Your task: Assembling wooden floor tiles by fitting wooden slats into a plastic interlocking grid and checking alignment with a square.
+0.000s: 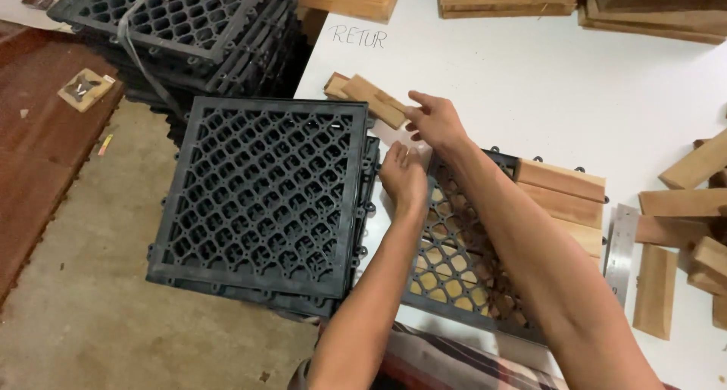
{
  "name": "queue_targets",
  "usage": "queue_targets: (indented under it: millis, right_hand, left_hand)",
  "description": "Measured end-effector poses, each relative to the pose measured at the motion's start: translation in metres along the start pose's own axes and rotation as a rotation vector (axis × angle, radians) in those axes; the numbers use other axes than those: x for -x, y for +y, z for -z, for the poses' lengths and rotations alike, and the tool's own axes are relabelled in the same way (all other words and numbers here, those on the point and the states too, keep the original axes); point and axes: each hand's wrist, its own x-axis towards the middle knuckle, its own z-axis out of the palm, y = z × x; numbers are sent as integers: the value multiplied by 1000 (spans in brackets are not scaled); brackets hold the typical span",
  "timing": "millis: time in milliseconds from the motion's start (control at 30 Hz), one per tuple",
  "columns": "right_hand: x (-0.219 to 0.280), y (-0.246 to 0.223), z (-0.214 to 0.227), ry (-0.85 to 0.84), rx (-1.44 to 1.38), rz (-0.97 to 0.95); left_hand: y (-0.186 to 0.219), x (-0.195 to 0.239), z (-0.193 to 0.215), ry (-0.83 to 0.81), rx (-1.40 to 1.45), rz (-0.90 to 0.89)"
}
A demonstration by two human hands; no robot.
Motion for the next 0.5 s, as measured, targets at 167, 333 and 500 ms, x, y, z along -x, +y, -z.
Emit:
queue_targets:
  millis: [167, 333, 500]
  right_hand:
    - [33, 15, 21, 99, 236, -13]
    - [155, 20, 120, 195, 275, 22]
    - [269, 64, 241, 473, 112, 50]
  left_hand:
    - [-16, 4, 9, 43, -92, -33]
    - [-9, 67, -19, -42, -162, -58]
    - [-37, 146, -70, -479, -643, -256]
